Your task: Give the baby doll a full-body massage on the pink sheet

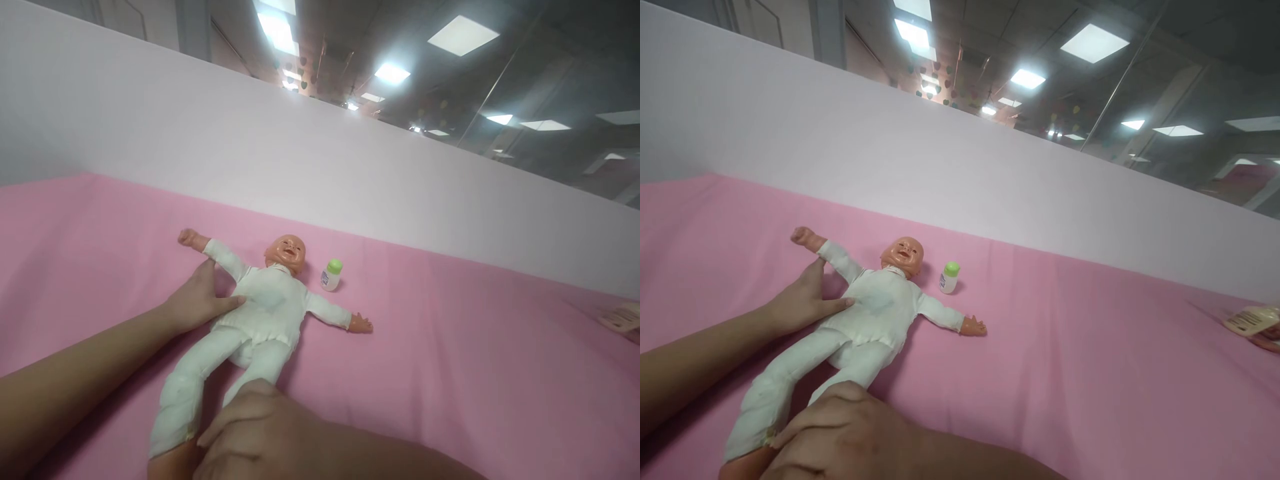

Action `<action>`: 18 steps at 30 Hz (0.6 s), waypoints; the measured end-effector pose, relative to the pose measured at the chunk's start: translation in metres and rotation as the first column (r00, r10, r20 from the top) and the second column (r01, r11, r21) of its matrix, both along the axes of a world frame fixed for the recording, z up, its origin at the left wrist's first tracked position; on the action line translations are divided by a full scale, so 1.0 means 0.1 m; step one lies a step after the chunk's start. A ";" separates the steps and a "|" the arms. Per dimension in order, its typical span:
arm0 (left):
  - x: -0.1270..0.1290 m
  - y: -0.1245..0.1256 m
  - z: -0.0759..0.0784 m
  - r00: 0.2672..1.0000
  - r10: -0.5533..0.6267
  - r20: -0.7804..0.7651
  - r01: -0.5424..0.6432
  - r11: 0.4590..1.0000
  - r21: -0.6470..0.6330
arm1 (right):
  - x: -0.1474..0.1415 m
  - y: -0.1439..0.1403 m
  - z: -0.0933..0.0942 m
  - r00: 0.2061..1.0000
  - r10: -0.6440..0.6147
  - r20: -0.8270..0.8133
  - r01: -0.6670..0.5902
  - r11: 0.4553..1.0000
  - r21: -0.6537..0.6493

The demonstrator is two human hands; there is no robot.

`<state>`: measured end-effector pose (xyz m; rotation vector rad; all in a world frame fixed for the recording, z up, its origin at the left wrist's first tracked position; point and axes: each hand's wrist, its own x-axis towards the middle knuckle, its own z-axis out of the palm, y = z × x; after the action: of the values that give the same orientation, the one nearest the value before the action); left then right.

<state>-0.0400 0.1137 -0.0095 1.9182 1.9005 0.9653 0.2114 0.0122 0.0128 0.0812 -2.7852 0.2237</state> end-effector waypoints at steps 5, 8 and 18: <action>-0.01 0.01 -0.04 0.977 -0.106 -0.183 0.126 0.986 0.105 | 0.04 -0.06 0.01 0.966 -0.116 -0.231 0.141 0.985 0.098; 0.03 0.00 -0.07 0.917 -0.164 -0.363 0.227 0.964 0.136 | 0.06 -0.05 0.00 0.918 -0.203 -0.340 0.257 0.959 0.121; 0.11 -0.06 -0.08 0.794 -0.310 -0.524 0.389 0.920 0.046 | 0.09 0.53 -0.01 0.751 -0.526 -0.398 0.488 0.849 -0.201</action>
<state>-0.0290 0.1077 -0.0177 2.7102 1.6280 0.5302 0.2204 0.0648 0.0117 -0.5781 -2.2290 0.1567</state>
